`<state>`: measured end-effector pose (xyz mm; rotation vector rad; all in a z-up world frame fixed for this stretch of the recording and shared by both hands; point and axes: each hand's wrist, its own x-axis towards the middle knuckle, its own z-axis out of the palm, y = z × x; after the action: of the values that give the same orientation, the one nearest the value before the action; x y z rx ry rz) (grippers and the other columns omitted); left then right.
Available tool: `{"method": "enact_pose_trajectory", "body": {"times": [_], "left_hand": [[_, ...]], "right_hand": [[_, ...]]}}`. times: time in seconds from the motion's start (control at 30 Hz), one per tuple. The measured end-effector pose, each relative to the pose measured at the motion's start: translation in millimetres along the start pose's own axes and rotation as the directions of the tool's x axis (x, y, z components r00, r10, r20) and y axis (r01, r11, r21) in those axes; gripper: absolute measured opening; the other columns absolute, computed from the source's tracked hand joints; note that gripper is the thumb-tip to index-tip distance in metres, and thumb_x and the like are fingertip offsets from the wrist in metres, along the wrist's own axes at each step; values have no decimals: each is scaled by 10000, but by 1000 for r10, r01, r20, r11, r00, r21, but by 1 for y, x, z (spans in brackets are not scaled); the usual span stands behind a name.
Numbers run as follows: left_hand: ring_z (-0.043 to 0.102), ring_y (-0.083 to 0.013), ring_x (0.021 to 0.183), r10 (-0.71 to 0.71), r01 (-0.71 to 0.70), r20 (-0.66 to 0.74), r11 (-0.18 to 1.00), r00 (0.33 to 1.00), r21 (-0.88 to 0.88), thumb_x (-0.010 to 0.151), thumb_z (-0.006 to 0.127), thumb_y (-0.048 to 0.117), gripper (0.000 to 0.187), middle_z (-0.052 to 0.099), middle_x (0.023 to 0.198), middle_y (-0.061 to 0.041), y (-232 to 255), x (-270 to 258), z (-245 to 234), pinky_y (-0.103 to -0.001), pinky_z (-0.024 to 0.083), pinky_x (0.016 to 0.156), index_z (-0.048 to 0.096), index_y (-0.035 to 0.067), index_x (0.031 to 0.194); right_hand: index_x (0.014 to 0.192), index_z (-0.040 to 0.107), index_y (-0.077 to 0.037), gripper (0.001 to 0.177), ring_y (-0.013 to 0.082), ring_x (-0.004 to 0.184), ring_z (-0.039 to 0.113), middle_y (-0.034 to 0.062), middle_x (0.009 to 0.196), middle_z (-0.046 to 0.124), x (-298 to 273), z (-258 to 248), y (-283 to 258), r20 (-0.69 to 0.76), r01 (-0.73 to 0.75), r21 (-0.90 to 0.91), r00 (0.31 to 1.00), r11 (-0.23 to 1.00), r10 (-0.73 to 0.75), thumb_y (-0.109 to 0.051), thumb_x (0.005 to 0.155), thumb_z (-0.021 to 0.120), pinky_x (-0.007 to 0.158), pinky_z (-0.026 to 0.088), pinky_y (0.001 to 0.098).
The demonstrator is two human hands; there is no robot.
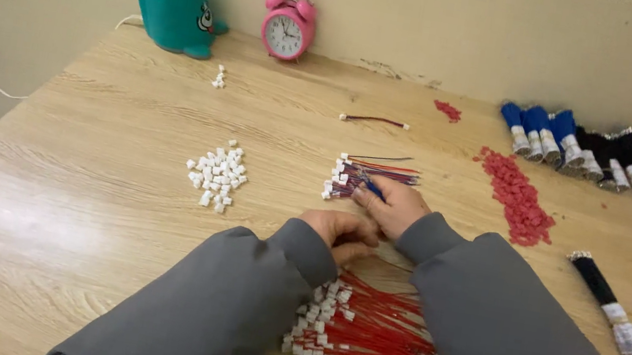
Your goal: Manually attaching small plastic connectors to the ends of electrical wires to create wire harnesses
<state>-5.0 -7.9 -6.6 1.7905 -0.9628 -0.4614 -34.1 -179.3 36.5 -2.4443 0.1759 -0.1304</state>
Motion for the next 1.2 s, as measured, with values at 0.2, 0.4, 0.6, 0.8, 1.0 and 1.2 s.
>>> {"method": "enact_pose_trajectory", "body": {"times": [0.2, 0.4, 0.6, 0.8, 1.0, 1.2], "left_hand": [[707, -222, 978, -254, 236, -129, 962, 959, -136, 876, 685, 222, 187, 751, 995, -68, -13, 6, -8, -347, 581, 859, 745, 240, 1052], [722, -197, 872, -355, 278, -152, 883, 922, -378, 847, 732, 188, 272, 745, 988, -132, 7, 2, -10, -311, 593, 786, 735, 138, 1114], [720, -199, 759, -281, 182, -164, 875, 946, -449, 842, 748, 120, 178, 734, 835, -163, 4, 0, -8, -285, 609, 628, 749, 63, 1011], [709, -192, 754, -261, 164, -171, 884, 950, -438, 853, 739, 147, 183, 735, 854, -153, 10, -4, -7, -291, 601, 651, 742, 67, 1017], [699, -192, 733, -267, 124, -180, 819, 947, -560, 858, 737, 127, 179, 714, 844, -151, -11, 6, 1, -274, 598, 638, 721, 38, 1012], [679, -171, 769, -284, 139, -153, 786, 946, -602, 872, 719, 126, 186, 711, 869, -134, 10, -3, -7, -267, 592, 672, 705, 19, 1023]], "right_hand": [[949, 706, -125, 280, 231, 878, 690, 111, 829, 713, -7, -7, 22, -76, 32, 141, 997, 989, -21, -399, 895, 682, 800, 528, 377], [812, 738, -124, 185, 113, 665, 617, 12, 625, 669, -59, -25, -28, -53, 50, 314, 998, 948, -35, -302, 863, 741, 670, 530, 273], [846, 753, -112, 143, 93, 628, 604, 5, 617, 676, -66, -18, -25, -73, -31, 351, 996, 936, 61, -254, 844, 770, 635, 507, 225], [870, 752, -131, 184, 98, 632, 622, 10, 619, 694, -65, -19, -24, -56, -39, 270, 997, 962, 57, -310, 832, 771, 629, 505, 237], [839, 696, -41, 166, 97, 431, 513, 67, 569, 632, -64, -6, -11, -106, -4, 607, 991, 795, 86, -197, 877, 741, 436, 433, 201], [875, 713, -36, 159, 64, 595, 552, 28, 678, 667, -66, -17, -30, -120, 33, 611, 991, 791, 51, -101, 779, 822, 564, 480, 186]]}}
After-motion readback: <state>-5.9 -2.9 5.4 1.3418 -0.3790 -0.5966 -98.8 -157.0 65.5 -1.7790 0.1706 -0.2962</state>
